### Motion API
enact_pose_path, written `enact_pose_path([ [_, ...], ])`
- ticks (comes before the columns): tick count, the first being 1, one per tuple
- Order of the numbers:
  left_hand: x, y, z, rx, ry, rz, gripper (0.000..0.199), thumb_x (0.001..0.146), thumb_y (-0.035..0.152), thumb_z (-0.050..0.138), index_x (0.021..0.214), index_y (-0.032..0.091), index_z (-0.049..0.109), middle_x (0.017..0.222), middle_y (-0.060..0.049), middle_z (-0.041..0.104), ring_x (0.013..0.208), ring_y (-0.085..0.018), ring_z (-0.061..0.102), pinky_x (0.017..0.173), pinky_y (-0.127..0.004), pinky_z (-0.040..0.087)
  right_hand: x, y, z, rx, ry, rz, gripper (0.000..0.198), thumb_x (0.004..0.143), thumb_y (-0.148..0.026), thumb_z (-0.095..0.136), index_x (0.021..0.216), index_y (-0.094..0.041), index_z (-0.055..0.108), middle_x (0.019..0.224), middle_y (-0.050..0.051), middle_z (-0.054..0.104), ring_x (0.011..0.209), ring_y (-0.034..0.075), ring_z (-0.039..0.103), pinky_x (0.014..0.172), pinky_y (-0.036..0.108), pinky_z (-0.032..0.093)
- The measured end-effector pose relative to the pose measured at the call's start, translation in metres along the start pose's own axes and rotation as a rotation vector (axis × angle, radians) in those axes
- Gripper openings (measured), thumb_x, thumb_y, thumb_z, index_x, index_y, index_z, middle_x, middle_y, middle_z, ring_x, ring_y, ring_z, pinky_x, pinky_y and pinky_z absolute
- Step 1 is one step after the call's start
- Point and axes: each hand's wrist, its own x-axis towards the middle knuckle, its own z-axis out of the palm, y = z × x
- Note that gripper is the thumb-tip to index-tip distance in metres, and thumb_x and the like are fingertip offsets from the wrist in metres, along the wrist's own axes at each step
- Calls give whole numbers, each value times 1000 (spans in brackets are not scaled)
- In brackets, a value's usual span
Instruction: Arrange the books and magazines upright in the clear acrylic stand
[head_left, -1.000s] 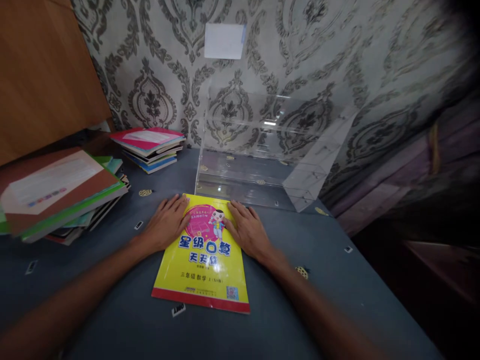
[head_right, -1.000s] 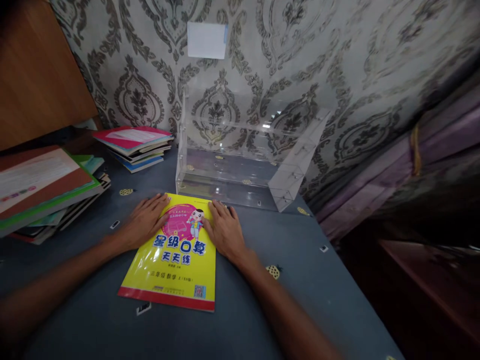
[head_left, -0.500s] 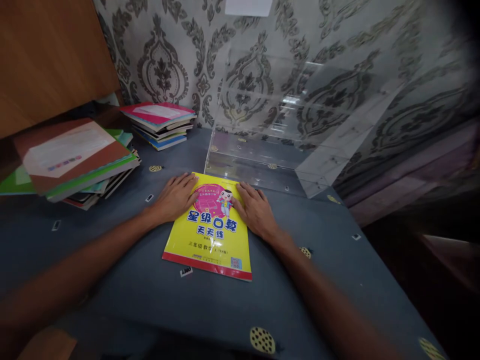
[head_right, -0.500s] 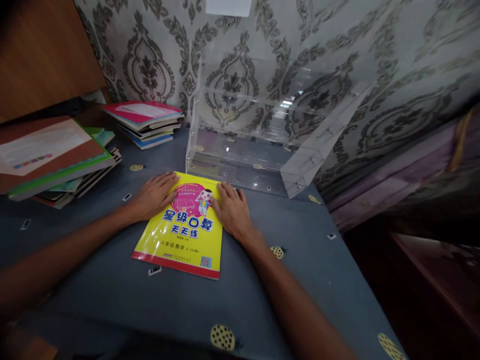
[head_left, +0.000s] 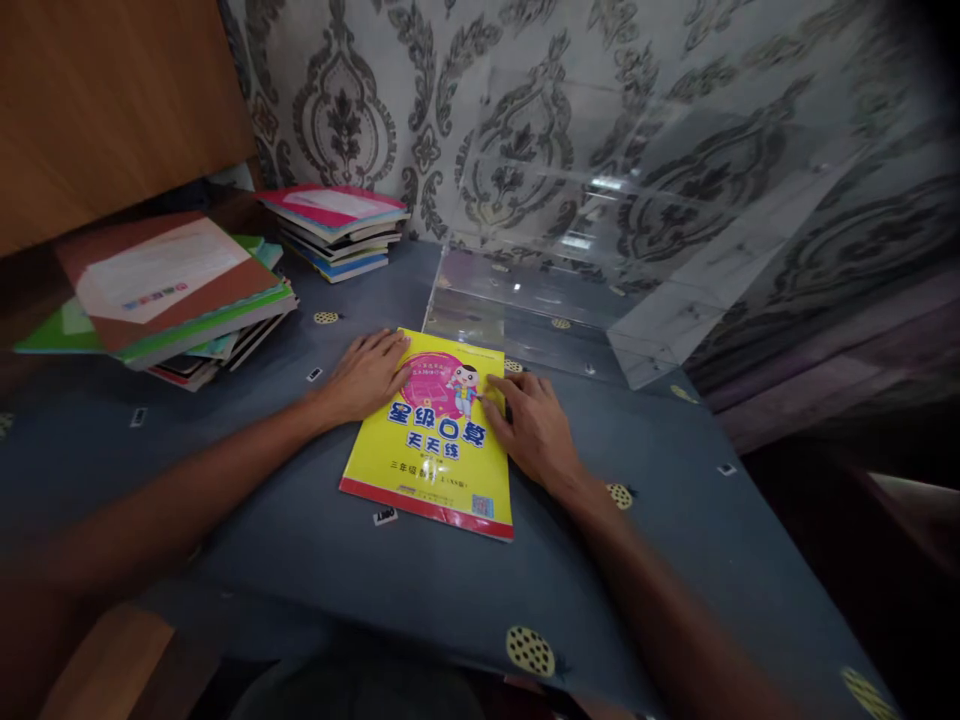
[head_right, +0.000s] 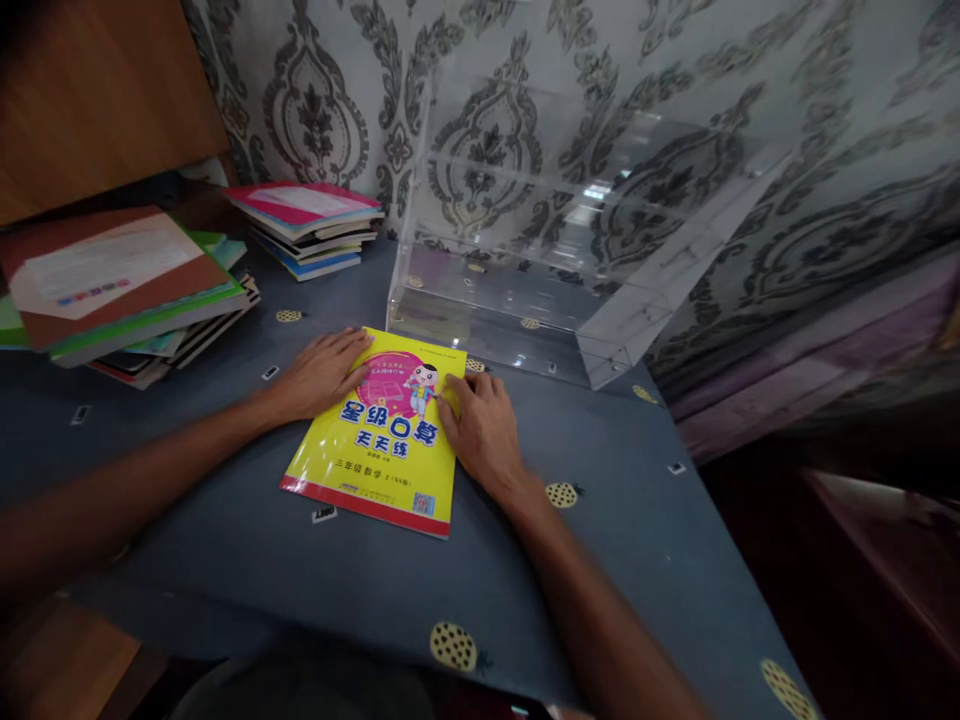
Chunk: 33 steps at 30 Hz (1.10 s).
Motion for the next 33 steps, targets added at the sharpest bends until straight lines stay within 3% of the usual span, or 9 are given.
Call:
enact_pose_path([
  [9,0,2,0,4,3,-11,51,105,38,32,146,10,46,158,-16,44,148,-29,37,119,-45,30,-19,-4,-9,724,22,261,57,87,-60,62,133,-26,61,144,17,48,123,37,59,93,56,57],
  [13,0,2,2,1,10,-13,51,105,37,33,146,10,46,158,-16,45,148,-30,37,118,-46,31,-21,-6,-20,1033,-7,534,64,77,-56,74,132,-25,62,139,16,58,122,37,61,81,47,62],
  [16,-1,5,-1,20,24,-15,48,105,34,36,144,10,48,155,-16,48,146,-31,39,117,-48,33,-23,-11,-27,1213,-2,712,70,71,-49,82,132,-21,62,123,15,69,111,32,68,73,38,63],
  [18,-2,10,-7,64,40,-1,43,104,31,38,137,9,54,151,-18,51,143,-34,42,116,-50,34,-24,-15,-29,1328,-59,730,69,68,-47,84,127,-19,64,110,13,74,100,30,72,69,36,62],
  [22,-2,26,-19,41,22,128,30,98,15,43,118,10,64,131,-20,62,125,-35,55,103,-51,44,-22,-28,-28,1457,-131,612,70,68,-51,85,129,-23,64,101,10,76,91,29,73,64,36,61],
  [26,4,41,-19,-496,-46,137,18,95,22,50,101,15,65,108,-13,69,101,-25,65,85,-37,51,-20,-43,-21,1443,-138,454,75,81,-59,73,146,-30,51,108,9,73,93,27,71,64,36,60],
  [29,10,44,-18,-1069,-181,40,38,99,48,45,90,17,65,85,-7,70,76,-17,65,68,-29,50,-18,-53,-15,1308,-180,317,76,87,-62,65,154,-33,42,114,10,67,93,27,69,67,41,60],
  [31,11,43,-20,-1366,-269,-36,46,96,58,48,87,17,65,77,-5,69,68,-15,64,64,-27,50,-18,-57,-12,1161,-163,237,74,89,-63,61,154,-34,41,116,11,64,96,28,67,77,47,59],
  [33,10,41,-22,-1543,-315,-87,41,91,57,61,91,16,68,79,-5,71,67,-14,66,64,-27,50,-18,-61,-9,1031,-124,183,70,92,-63,58,154,-34,42,119,12,61,101,28,64,90,54,56],
])
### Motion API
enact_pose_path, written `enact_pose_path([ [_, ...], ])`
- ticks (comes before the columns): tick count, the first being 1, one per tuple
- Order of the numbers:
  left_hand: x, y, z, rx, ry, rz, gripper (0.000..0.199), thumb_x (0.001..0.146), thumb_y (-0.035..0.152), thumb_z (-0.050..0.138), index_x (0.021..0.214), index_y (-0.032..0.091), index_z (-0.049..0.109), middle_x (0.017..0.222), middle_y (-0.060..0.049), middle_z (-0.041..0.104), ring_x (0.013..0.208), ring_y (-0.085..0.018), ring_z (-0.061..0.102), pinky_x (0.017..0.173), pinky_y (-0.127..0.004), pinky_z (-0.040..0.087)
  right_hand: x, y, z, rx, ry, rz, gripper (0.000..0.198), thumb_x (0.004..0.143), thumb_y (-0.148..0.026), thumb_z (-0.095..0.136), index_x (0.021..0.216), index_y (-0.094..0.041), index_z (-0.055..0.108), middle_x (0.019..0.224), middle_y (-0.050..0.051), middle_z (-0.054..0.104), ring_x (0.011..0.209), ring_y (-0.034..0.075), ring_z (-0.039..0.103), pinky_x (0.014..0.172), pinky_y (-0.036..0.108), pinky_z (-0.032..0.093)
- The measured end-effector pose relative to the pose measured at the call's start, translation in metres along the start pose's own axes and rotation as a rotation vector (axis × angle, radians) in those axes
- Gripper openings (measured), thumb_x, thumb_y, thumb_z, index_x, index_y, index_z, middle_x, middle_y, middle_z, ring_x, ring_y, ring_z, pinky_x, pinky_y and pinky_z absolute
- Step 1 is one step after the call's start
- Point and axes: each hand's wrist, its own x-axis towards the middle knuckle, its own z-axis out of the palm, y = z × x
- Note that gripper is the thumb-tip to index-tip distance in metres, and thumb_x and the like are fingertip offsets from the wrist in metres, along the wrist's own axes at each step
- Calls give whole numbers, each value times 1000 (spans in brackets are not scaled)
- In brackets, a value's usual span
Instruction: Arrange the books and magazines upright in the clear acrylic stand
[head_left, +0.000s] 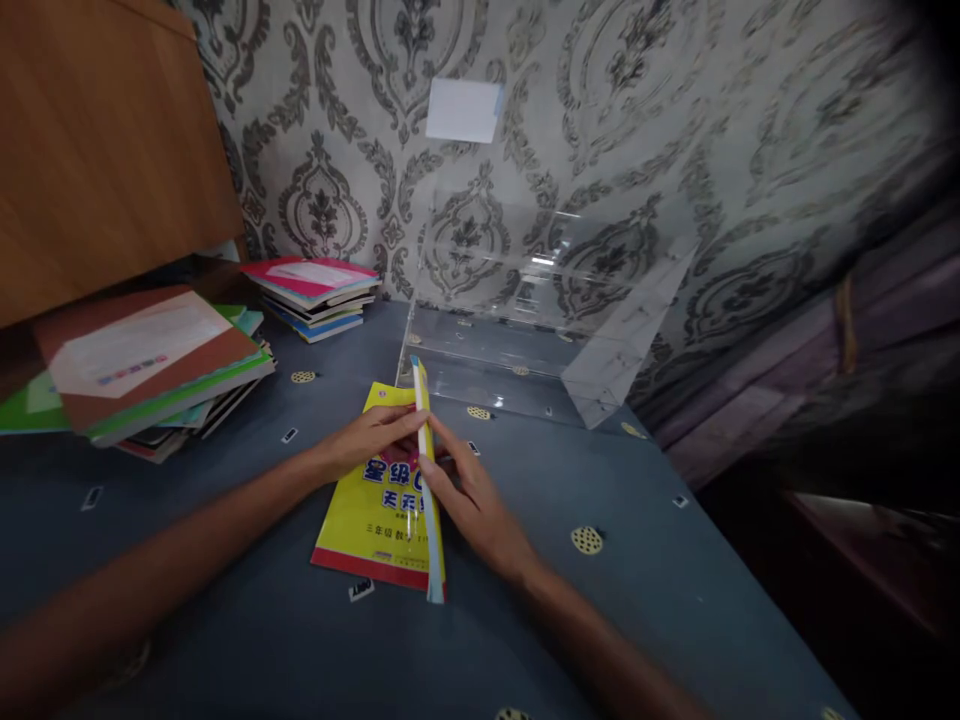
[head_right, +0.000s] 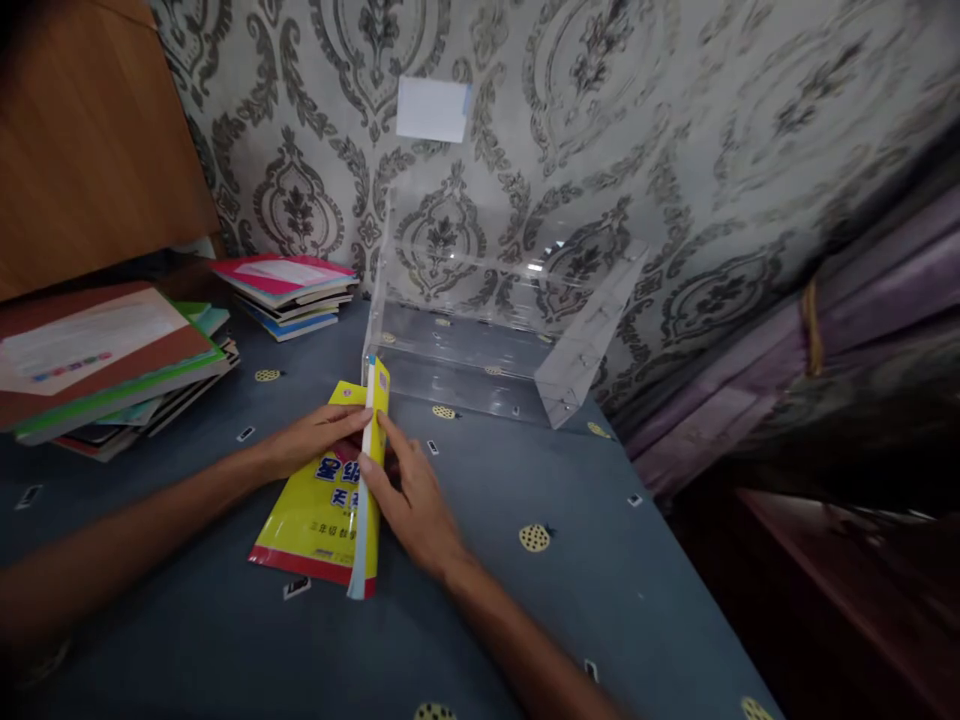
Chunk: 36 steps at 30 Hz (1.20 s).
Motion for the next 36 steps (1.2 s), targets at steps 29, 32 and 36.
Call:
enact_pose_path([
  [29,-8,-7,-26,-199,-213,-94,33,86,34,70,110,12,70,102,-15,76,93,-25,73,96,-43,51,-2,3,-17,362,-60,164,60,91,-61,61,143,-32,56,120,6,70,107,25,66,79,35,56],
  [32,-9,-7,-26,-195,-232,-95,32,88,33,67,113,14,69,103,-15,76,95,-26,73,97,-45,51,0,9,-17,402,-73,173,60,91,-61,61,142,-30,56,118,7,70,104,23,67,78,34,56],
  [36,-9,-8,-26,-186,-219,-92,36,86,34,67,115,14,68,102,-15,76,96,-27,73,96,-46,52,1,13,-18,404,-72,173,60,90,-62,62,141,-30,57,115,6,71,103,24,68,77,33,57],
])
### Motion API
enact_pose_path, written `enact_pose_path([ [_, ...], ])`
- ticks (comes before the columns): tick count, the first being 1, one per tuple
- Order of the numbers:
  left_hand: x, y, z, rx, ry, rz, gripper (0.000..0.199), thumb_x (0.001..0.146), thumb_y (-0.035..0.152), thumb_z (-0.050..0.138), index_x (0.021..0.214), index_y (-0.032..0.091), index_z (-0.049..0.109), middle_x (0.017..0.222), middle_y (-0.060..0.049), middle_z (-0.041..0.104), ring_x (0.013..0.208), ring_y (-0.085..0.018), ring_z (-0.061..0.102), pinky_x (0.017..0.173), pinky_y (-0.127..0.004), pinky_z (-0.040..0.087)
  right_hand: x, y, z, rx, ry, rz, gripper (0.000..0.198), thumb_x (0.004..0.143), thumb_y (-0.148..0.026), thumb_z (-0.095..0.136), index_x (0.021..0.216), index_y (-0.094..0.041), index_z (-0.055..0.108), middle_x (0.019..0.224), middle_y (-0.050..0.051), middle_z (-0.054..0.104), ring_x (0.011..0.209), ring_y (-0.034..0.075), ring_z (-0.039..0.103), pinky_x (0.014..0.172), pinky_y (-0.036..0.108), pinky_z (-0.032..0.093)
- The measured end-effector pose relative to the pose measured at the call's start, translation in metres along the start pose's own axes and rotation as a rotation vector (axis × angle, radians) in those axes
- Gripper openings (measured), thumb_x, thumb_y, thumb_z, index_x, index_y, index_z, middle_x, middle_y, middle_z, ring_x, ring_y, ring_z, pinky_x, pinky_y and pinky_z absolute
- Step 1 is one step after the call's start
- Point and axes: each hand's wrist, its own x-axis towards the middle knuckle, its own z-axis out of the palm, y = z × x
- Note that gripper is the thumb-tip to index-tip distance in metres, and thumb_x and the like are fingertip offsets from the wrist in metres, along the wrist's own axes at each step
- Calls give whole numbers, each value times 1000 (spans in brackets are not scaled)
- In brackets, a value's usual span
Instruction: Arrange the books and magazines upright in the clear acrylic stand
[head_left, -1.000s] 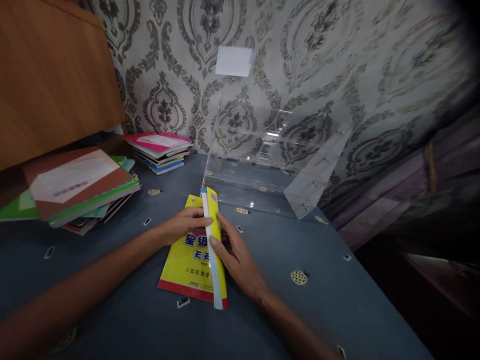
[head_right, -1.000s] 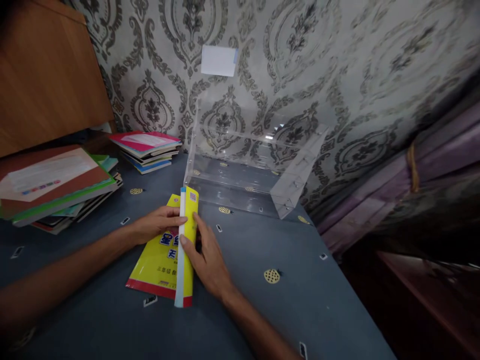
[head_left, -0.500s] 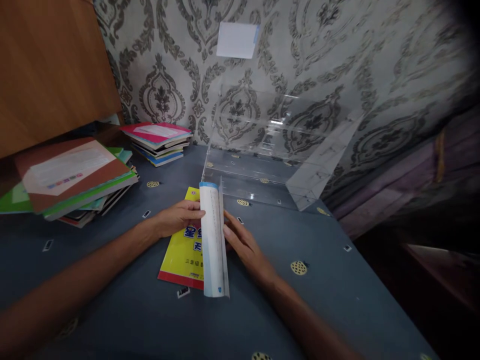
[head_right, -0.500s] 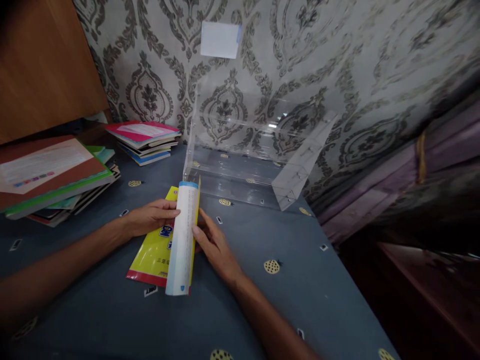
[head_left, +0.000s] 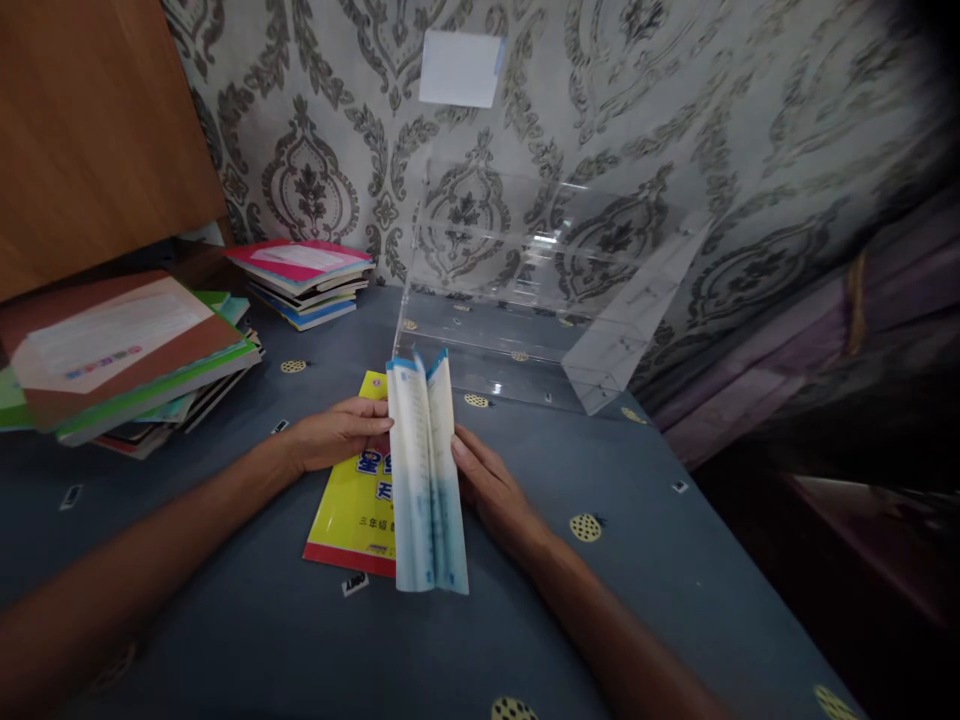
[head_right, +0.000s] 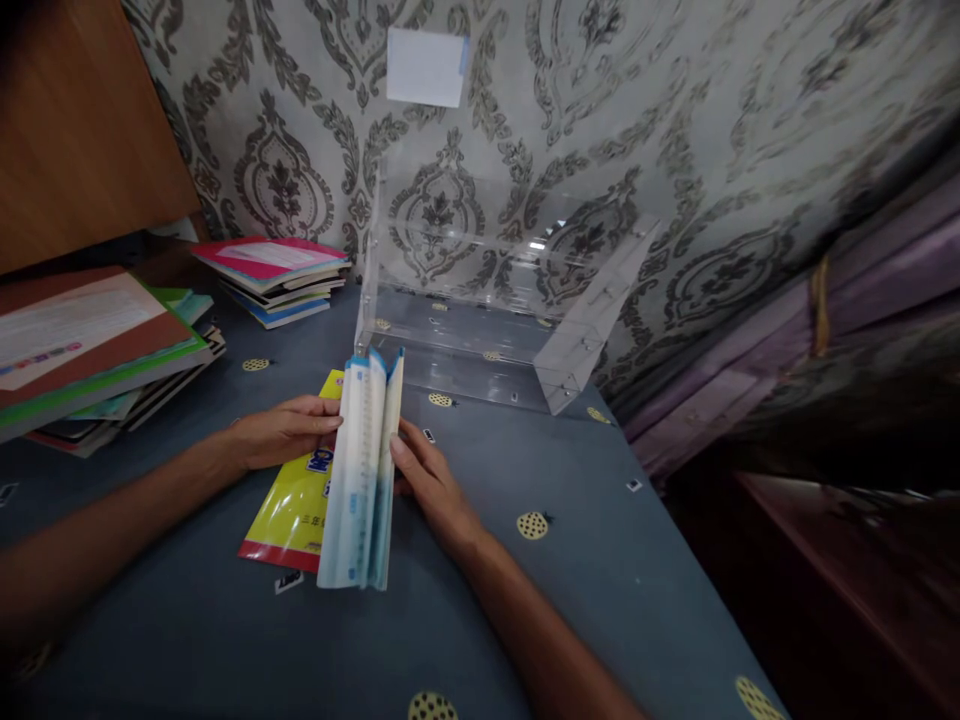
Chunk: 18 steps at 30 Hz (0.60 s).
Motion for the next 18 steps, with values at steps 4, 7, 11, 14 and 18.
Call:
enact_pose_path([
  [4,-1,3,1,60,16,6,32,86,35,65,111,16,69,109,-16,76,100,-28,72,97,-47,54,0,0,2,30,6,-1,58,89,-63,63,136,-28,62,111,6,72,103,25,69,81,36,58],
  [7,-2,5,0,140,61,40,23,84,30,65,104,19,69,120,-15,73,113,-27,68,101,-45,53,0,-3,4,98,54,48,63,84,-69,65,126,-22,66,102,9,75,98,28,72,79,40,60],
  [11,-2,2,0,254,84,43,25,87,31,63,109,20,67,120,-14,71,109,-27,70,93,-44,57,2,-8,-5,47,127,116,65,77,-71,71,114,-17,70,97,13,76,92,32,74,76,42,61],
  [14,-2,-5,3,616,165,152,23,93,33,55,111,21,65,120,-12,70,106,-25,69,92,-44,58,6,-7,-23,-192,269,-10,66,75,-69,72,118,-19,68,110,15,73,98,33,72,78,46,60],
  [18,-4,-16,9,1287,301,331,33,103,32,41,126,19,59,147,-15,54,139,-28,48,115,-52,42,9,1,-38,-677,434,-223,53,87,-58,59,126,-22,66,127,17,63,111,34,65,85,50,58],
])
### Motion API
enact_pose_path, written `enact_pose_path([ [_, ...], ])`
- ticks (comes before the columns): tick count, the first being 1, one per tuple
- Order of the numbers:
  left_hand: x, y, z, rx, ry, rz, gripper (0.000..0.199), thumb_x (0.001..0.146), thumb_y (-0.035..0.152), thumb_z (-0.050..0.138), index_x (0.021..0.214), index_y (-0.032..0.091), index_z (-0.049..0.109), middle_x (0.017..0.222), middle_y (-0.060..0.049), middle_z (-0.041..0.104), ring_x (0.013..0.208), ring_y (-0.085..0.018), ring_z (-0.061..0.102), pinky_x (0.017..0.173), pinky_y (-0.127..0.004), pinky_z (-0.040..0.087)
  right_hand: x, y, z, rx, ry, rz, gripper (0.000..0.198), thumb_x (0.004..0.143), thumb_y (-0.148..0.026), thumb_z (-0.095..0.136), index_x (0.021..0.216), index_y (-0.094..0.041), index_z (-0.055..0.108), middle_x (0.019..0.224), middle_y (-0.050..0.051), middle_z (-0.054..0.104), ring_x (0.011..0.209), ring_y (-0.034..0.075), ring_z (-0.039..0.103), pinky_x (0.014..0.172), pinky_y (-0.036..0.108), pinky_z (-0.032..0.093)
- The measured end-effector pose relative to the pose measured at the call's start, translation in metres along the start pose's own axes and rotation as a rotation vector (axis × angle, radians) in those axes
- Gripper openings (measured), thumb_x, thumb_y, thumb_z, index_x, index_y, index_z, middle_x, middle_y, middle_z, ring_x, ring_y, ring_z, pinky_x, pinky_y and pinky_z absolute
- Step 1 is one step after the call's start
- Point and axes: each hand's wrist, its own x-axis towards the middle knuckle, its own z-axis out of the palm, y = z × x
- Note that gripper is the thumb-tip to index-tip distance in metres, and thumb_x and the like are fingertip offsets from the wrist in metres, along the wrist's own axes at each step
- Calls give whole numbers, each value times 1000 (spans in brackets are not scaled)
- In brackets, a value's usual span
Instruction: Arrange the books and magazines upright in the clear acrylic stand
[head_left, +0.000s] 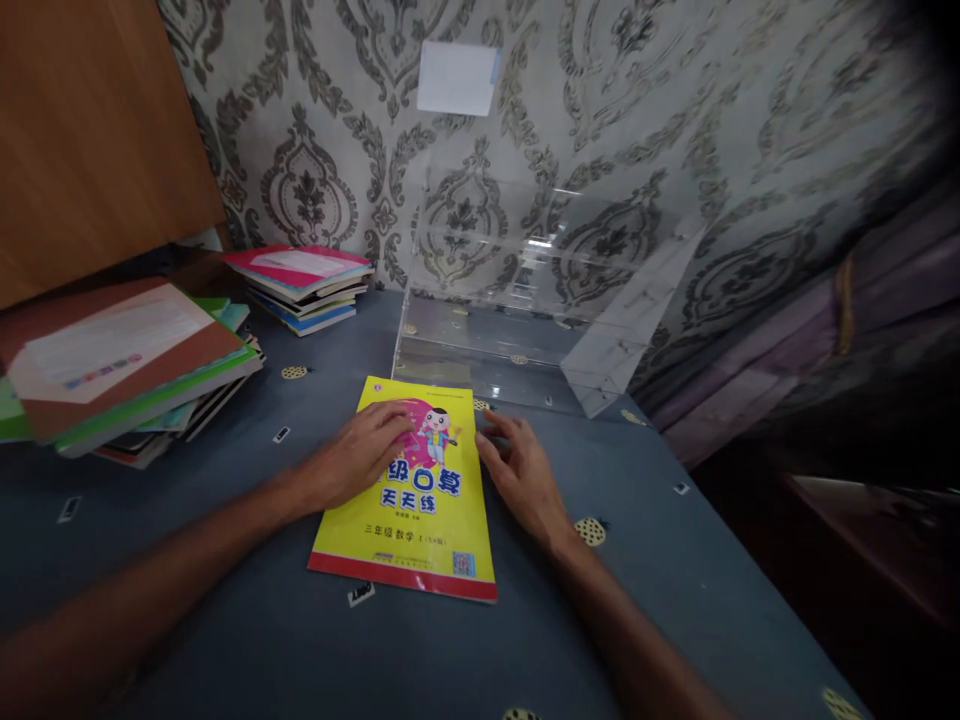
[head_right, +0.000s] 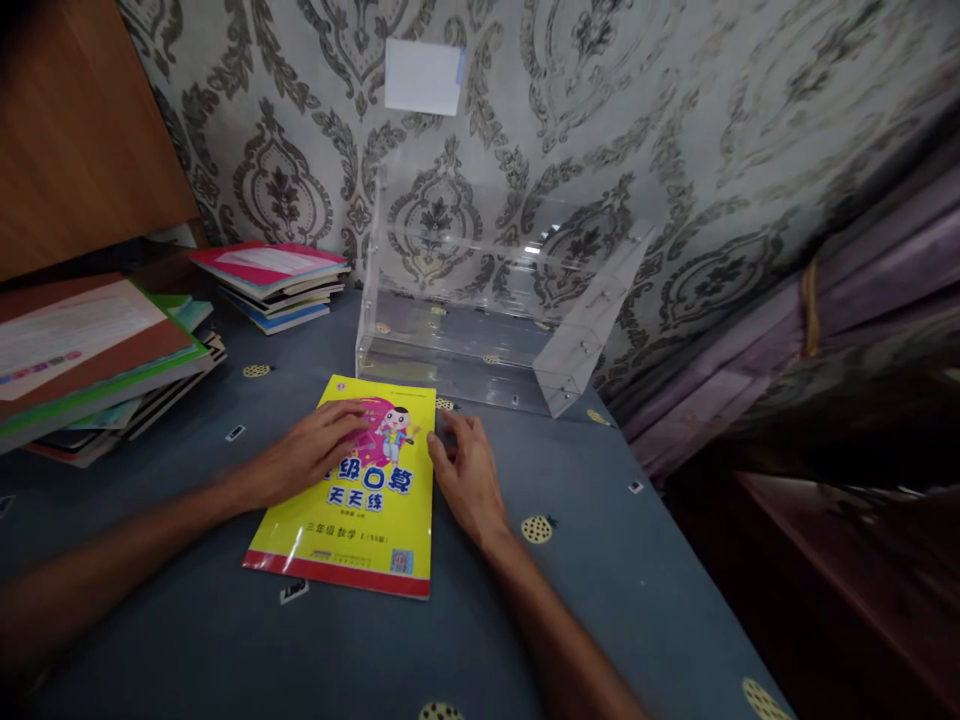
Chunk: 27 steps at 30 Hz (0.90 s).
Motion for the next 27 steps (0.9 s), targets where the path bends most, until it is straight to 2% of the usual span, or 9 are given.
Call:
enact_pose_path([
  [3,-4,-2,6,250,-51,-12,45,105,39,36,143,17,47,158,-16,43,149,-29,35,121,-52,31,-3,5,7,-251,-40,-186,42,93,-44,52,125,-22,68,129,16,61,118,34,60,97,54,52],
  [6,-6,-7,10,330,-88,-10,51,106,41,32,149,16,42,160,-15,41,152,-28,30,123,-51,27,-7,5,16,-416,-60,-295,40,96,-37,47,126,-22,67,130,16,61,120,36,57,100,58,49],
  [13,-12,-18,1,358,-92,-28,55,106,44,33,152,15,41,161,-15,39,152,-30,31,123,-51,28,-9,-5,25,-575,-118,-339,40,98,-36,46,130,-20,64,133,19,59,116,37,57,92,56,52],
  [16,-13,-19,-2,364,-116,-44,55,106,45,33,153,15,39,162,-14,38,152,-30,30,123,-51,26,-4,-17,28,-647,-127,-363,34,97,-33,50,124,-20,66,138,19,57,123,39,53,96,59,49],
  [18,-13,-18,-2,372,-111,-43,55,106,44,34,153,15,39,162,-14,39,152,-30,31,123,-51,27,4,-28,35,-643,-169,-411,31,97,-28,49,121,-21,66,141,18,57,129,38,50,102,60,46],
  [22,-11,-16,-1,391,-66,-13,47,106,39,35,143,16,50,153,-14,51,147,-29,40,121,-51,30,31,-54,63,-452,-382,-495,39,96,-15,43,131,-20,61,136,13,63,124,29,56,108,51,45],
  [24,-11,-14,-2,385,-59,1,43,105,37,36,136,16,56,146,-15,57,142,-30,46,120,-52,32,45,-64,81,-337,-444,-514,40,101,-19,39,135,-23,58,136,10,64,124,26,57,110,47,44],
  [27,-10,-11,-5,341,-84,1,42,104,35,35,131,13,60,141,-17,61,134,-32,53,114,-53,40,62,-70,102,-218,-506,-521,41,106,-34,34,139,-24,56,140,10,63,130,24,56,112,47,43],
])
